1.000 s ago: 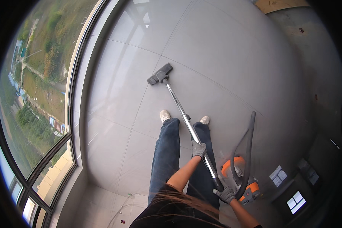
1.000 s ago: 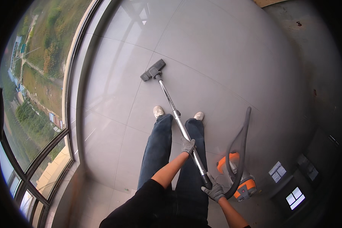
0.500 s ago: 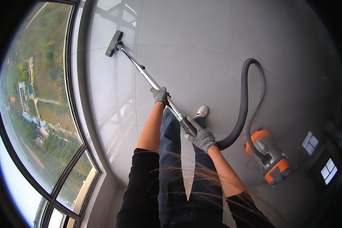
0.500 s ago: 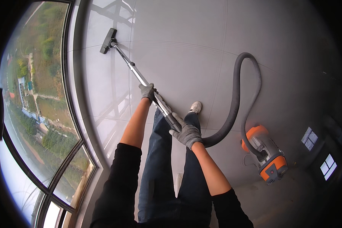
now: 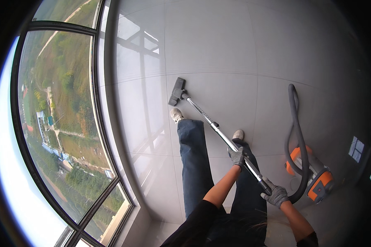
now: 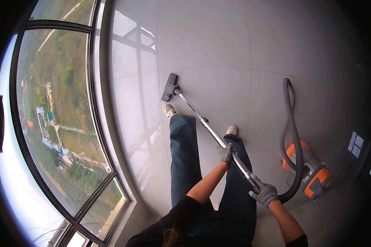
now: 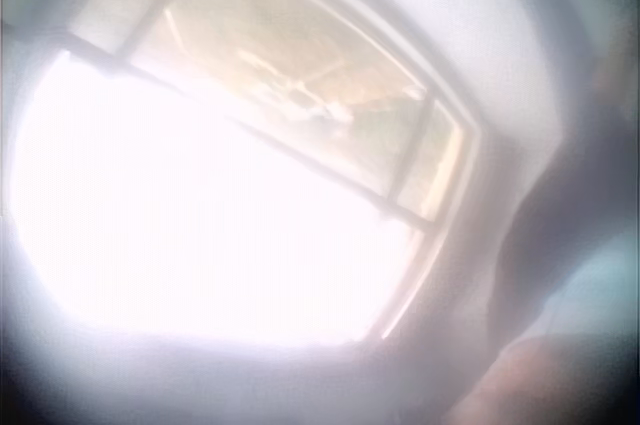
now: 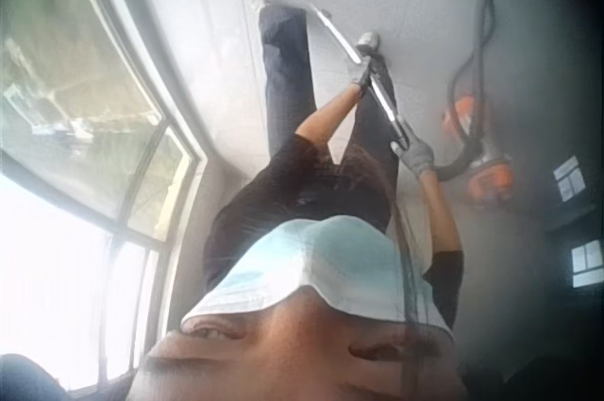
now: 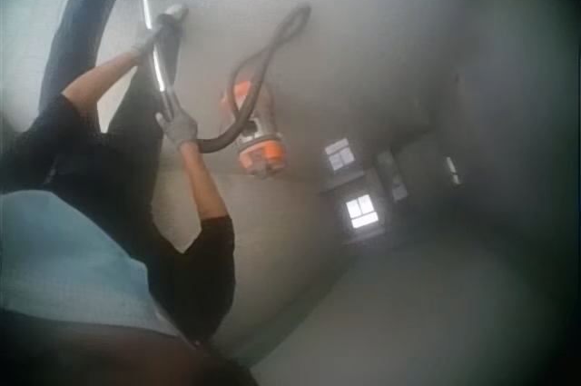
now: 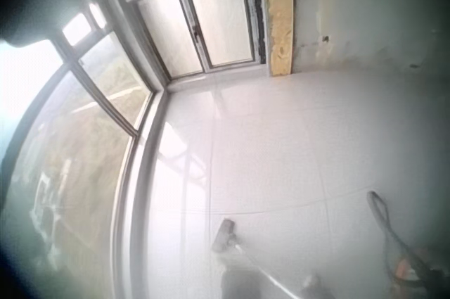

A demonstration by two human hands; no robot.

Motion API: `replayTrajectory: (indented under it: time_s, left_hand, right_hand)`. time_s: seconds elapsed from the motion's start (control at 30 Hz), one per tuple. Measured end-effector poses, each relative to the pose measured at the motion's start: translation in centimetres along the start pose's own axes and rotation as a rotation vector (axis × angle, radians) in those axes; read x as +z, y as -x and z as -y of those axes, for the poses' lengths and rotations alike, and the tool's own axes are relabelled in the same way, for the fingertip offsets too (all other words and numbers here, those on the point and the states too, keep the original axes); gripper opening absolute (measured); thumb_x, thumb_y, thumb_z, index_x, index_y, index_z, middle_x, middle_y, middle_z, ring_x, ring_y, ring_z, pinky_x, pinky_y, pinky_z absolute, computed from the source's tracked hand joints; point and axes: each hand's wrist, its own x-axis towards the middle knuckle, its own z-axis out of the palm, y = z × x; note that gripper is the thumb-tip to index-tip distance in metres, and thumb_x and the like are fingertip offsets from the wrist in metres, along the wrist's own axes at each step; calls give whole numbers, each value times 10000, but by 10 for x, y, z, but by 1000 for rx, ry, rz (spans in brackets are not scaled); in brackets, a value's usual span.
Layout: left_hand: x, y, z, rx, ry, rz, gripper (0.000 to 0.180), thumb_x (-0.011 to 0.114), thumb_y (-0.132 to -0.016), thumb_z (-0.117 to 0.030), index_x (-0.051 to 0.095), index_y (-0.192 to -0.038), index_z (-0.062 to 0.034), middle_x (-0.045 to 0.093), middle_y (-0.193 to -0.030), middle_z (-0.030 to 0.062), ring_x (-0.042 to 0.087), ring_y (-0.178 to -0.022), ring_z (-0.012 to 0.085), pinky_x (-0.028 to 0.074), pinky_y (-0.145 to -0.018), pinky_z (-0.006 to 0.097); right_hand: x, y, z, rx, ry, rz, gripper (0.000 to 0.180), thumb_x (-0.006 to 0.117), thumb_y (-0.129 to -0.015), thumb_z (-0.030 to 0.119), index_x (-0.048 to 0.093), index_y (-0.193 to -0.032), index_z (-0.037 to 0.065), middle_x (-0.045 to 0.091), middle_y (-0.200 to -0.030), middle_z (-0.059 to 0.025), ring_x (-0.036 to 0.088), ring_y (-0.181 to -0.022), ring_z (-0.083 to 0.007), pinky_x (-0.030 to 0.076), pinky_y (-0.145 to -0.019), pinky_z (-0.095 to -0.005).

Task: The person vacuums a tiled floor in a high-rise room using a canister vacuum with a long wand and floor head. They move the vacuum head back and forth across the floor, then switch to a narrow crevice tool to clean along window frames and wall edges.

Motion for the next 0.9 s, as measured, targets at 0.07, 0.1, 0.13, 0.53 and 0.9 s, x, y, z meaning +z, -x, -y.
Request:
replayTrajectory:
  time_s: [0.07, 0.1, 0.13, 0.53, 0.9]
  left_hand:
    - [-25, -21, -44, 91, 80, 17, 479, 629, -878, -118, 262, -1178, -53, 484, -624, 91, 539, -456, 201, 466, -360, 361]
    - [-40, -36, -74, 136, 71, 17, 412, 613, -890, -126, 295, -1141, -57, 469, -608, 82, 525, -449, 209, 465, -364, 366]
    - [-55, -58, -115, 108, 192, 5, 362, 605, -887, -87, 307, -1090, -59, 456, -606, 75, 509, -444, 213, 470, -373, 369]
    - [-287, -179, -462, 238, -311, -271, 467, 582, -804, -9, 225, -1101, -55, 481, -801, 187, 567, -566, 263, 530, -438, 442]
    - [-401, -139, -465, 382, -1100, -422, 702, 586, -792, -128, 204, -1331, 109, 630, -678, 164, 657, -559, 268, 538, -512, 391]
  right_hand:
    - [-19, -23, 45, 25, 71, 72, 859, 641, -798, 506, 170, -1505, 380, 659, -895, -161, 665, -827, -342, 511, -819, -443]
    - [-30, -40, 73, -38, 85, 15, 844, 621, -812, 511, 157, -1505, 387, 647, -855, -164, 661, -818, -341, 508, -808, -439]
    - [-41, -59, 104, -85, 85, -54, 836, 622, -814, 500, 164, -1504, 383, 650, -858, -163, 661, -824, -335, 505, -810, -438]
    - [-88, -191, 456, -271, -537, 127, 736, 651, -788, 538, 398, -1338, 120, 659, -941, -208, 646, -863, -378, 501, -817, -435]
    - [-4, -120, 553, -292, -1554, 529, 358, 692, -872, 260, 436, -1054, 91, 545, -746, -58, 574, -526, -176, 507, -457, -334]
